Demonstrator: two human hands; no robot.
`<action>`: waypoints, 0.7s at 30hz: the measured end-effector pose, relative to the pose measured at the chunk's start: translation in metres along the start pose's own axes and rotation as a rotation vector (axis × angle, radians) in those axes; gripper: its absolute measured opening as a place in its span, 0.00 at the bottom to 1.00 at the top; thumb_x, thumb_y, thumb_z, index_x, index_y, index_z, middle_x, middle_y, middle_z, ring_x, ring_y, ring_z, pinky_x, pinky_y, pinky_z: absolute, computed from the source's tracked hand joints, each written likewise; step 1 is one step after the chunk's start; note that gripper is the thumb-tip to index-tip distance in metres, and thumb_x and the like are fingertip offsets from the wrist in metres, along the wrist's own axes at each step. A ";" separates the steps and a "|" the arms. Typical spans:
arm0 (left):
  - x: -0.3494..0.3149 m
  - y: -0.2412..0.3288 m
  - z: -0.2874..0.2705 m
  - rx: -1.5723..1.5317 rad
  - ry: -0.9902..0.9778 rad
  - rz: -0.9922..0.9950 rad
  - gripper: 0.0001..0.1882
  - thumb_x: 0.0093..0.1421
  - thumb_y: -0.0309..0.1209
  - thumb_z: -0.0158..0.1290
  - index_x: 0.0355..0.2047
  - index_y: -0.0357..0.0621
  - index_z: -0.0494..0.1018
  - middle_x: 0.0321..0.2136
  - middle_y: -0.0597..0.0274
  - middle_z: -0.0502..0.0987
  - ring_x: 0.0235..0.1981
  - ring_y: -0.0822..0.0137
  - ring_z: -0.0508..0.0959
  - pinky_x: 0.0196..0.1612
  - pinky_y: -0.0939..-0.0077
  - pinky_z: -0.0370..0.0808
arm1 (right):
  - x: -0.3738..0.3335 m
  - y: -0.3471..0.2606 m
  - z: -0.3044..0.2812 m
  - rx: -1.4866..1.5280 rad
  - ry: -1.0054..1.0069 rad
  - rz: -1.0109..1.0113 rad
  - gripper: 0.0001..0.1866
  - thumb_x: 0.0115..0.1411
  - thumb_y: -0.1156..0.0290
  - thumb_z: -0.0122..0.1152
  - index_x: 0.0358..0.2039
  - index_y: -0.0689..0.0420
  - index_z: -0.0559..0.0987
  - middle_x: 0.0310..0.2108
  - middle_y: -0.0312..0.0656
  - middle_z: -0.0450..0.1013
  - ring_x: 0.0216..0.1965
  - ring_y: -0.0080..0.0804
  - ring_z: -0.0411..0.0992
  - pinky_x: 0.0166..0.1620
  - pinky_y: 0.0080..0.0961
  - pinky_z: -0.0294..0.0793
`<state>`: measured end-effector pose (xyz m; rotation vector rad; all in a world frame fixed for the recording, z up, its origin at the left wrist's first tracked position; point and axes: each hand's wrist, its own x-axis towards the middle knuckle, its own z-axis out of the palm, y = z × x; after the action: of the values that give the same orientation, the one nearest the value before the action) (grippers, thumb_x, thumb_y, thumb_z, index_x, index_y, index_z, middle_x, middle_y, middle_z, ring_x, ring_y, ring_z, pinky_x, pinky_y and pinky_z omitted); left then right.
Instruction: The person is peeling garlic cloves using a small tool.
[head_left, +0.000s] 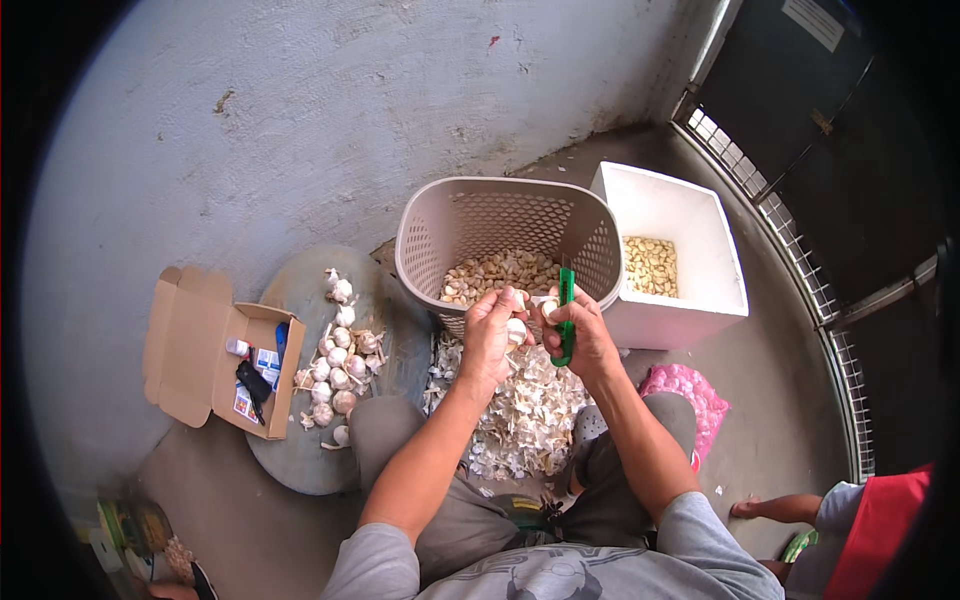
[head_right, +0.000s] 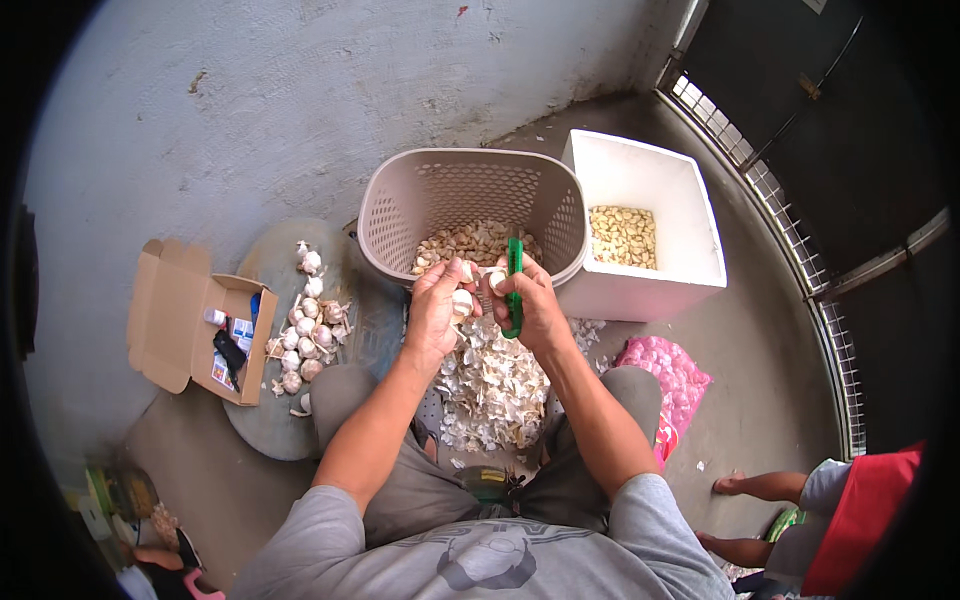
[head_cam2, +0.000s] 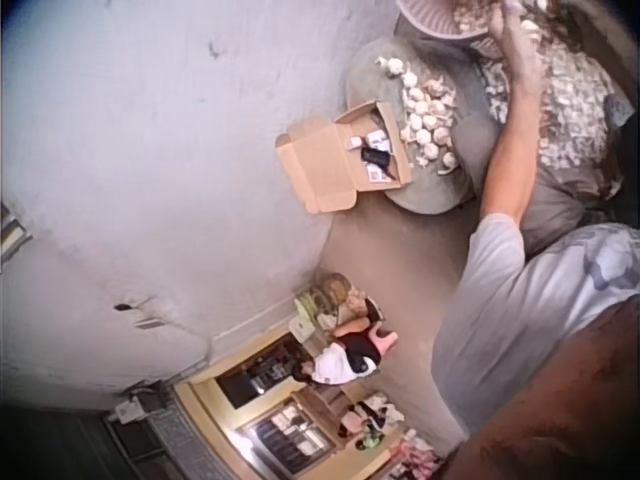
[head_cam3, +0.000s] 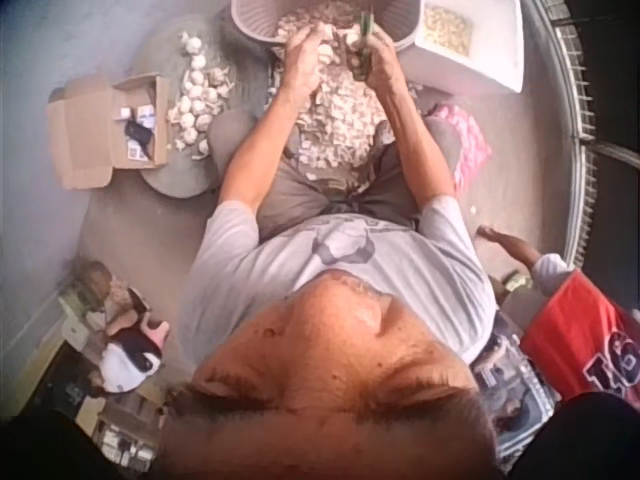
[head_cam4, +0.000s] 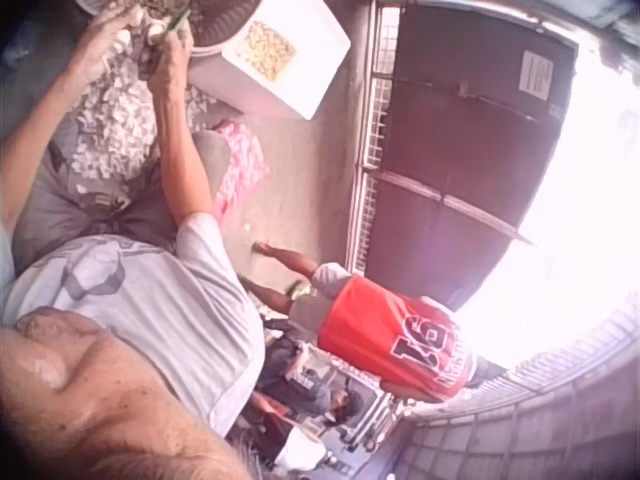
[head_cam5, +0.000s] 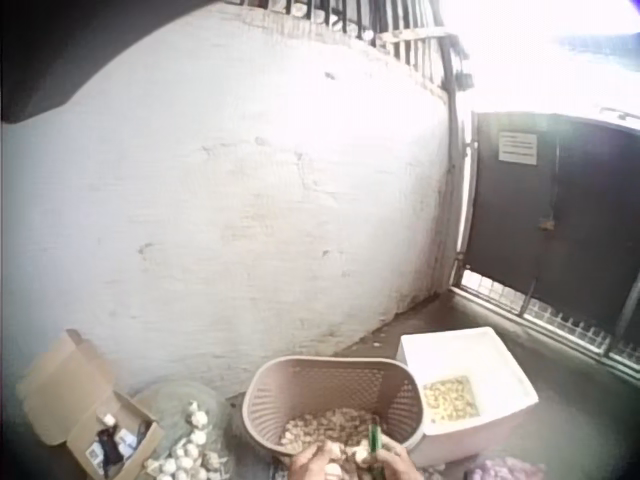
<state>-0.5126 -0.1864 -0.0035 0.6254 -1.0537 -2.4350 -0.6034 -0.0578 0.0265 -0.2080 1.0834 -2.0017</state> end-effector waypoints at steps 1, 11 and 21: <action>-0.002 0.000 0.002 0.035 -0.030 -0.024 0.17 0.73 0.42 0.52 0.41 0.37 0.77 0.26 0.61 0.77 0.18 0.69 0.77 0.20 0.77 0.75 | -0.002 -0.004 -0.001 -0.023 0.019 -0.009 0.14 0.53 0.78 0.57 0.41 0.56 0.70 0.25 0.43 0.73 0.14 0.26 0.66 0.16 0.22 0.64; -0.006 -0.006 0.009 0.141 -0.193 -0.033 0.18 0.74 0.38 0.51 0.52 0.35 0.77 0.32 0.64 0.80 0.26 0.77 0.77 0.26 0.80 0.77 | -0.003 -0.016 -0.004 -0.370 -0.026 -0.126 0.14 0.63 0.66 0.70 0.39 0.56 0.73 0.24 0.32 0.72 0.17 0.16 0.68 0.18 0.15 0.61; -0.004 0.006 0.004 0.561 -0.229 0.055 0.13 0.70 0.30 0.53 0.50 0.37 0.77 0.30 0.67 0.77 0.26 0.81 0.73 0.22 0.82 0.74 | -0.001 -0.016 -0.005 -0.556 0.123 -0.174 0.14 0.65 0.61 0.68 0.37 0.57 0.75 0.24 0.31 0.72 0.17 0.14 0.67 0.18 0.14 0.61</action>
<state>-0.5101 -0.1859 0.0045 0.4751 -1.8501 -2.1943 -0.6146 -0.0496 0.0358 -0.4871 1.7390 -1.8344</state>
